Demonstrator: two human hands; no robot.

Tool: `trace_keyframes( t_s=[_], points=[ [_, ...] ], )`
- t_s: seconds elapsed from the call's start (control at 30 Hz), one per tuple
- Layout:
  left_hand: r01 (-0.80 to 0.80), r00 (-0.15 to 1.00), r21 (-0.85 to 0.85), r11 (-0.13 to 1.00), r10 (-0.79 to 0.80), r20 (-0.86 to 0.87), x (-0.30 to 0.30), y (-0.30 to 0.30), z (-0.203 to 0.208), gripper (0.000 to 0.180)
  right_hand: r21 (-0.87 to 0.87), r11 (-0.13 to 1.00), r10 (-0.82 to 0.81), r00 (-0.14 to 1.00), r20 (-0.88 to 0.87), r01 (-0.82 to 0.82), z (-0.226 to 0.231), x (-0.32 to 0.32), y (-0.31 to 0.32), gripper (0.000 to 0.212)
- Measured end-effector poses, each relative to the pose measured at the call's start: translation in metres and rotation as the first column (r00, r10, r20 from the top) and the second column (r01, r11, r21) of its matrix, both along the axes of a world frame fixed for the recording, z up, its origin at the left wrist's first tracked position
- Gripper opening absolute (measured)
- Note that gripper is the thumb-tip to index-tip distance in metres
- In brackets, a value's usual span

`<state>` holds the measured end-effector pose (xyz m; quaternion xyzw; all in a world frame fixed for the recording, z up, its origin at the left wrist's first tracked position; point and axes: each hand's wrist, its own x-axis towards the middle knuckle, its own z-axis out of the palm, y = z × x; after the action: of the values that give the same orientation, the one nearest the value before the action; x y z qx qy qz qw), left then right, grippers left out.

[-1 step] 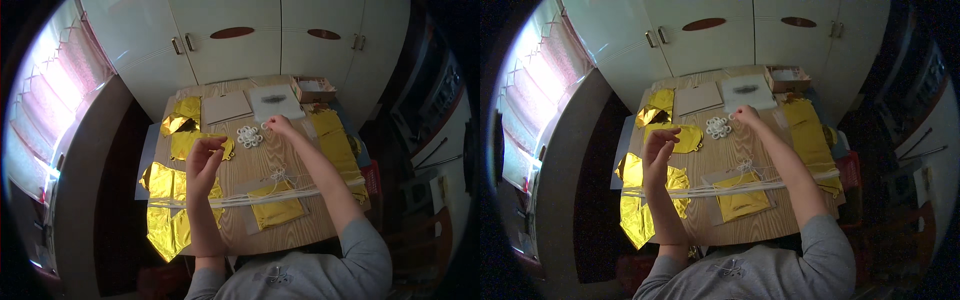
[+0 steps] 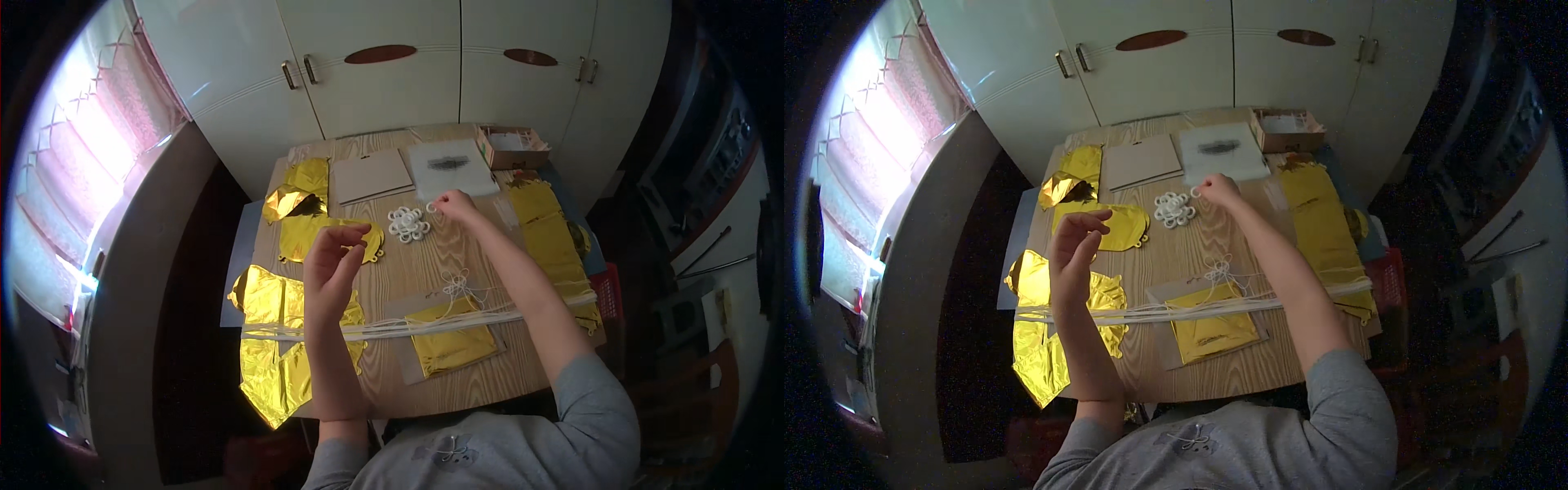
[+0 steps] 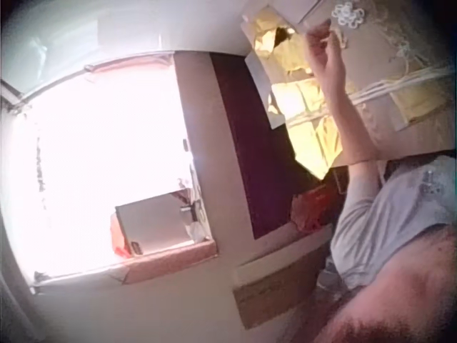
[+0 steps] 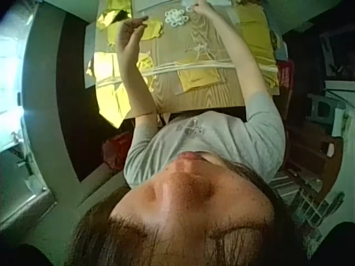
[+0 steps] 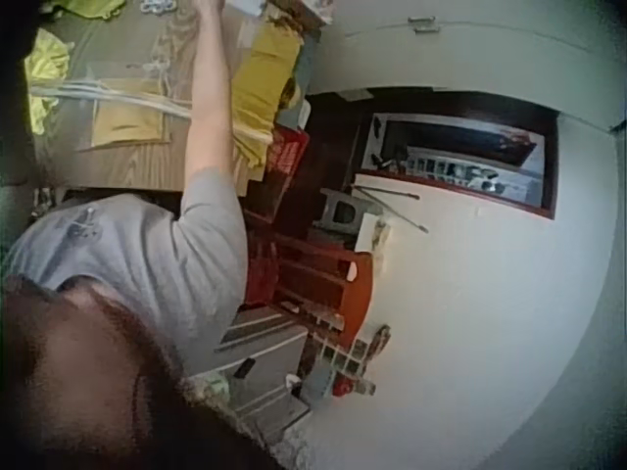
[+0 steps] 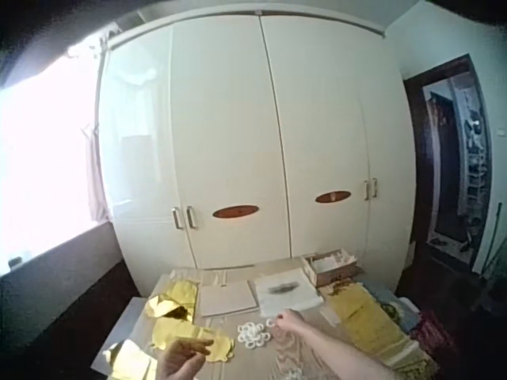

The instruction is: Assembling components onto gold foil strips at a workbench.

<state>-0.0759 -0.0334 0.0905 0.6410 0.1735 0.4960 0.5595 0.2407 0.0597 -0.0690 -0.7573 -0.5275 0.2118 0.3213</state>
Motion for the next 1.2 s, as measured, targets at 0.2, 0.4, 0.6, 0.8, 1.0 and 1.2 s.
trace_keyframes(
  t_s=[0.2, 0.4, 0.6, 0.8, 1.0, 1.2],
  points=[
    [-0.040, 0.999, 0.021, 0.999, 0.040, -0.012, -0.008, 0.002, 0.001, 0.010, -0.089, 0.995, -0.028, 0.988, 0.151, 0.042, -0.030, -0.009, 0.024, 0.026],
    [-0.051, 0.999, 0.015, 0.999, 0.051, -0.015, -0.011, 0.002, 0.000, 0.011, -0.207, 0.978, 0.061, 0.980, 0.191, -0.021, -0.019, -0.021, 0.022, 0.027],
    [-0.061, 0.997, 0.020, 0.998, 0.062, -0.042, -0.008, 0.003, 0.001, 0.010, -0.145, 0.987, 0.090, 0.991, 0.097, -0.075, -0.019, -0.015, 0.017, 0.030],
    [-0.046, 0.999, 0.027, 0.999, 0.046, -0.023, -0.006, 0.005, -0.002, 0.008, 0.138, 0.990, -0.028, 1.000, 0.009, 0.027, -0.035, -0.011, 0.019, 0.019],
    [-0.062, 0.997, 0.027, 0.998, 0.064, -0.044, -0.003, 0.004, -0.003, 0.008, 0.195, 0.973, 0.111, 0.990, 0.083, -0.125, -0.041, -0.018, 0.019, 0.010],
    [-0.034, 0.999, 0.026, 0.999, 0.034, -0.008, -0.002, 0.005, -0.004, 0.008, 0.282, 0.953, 0.095, 0.992, 0.083, -0.115, -0.028, -0.018, 0.005, 0.012]
  ],
)
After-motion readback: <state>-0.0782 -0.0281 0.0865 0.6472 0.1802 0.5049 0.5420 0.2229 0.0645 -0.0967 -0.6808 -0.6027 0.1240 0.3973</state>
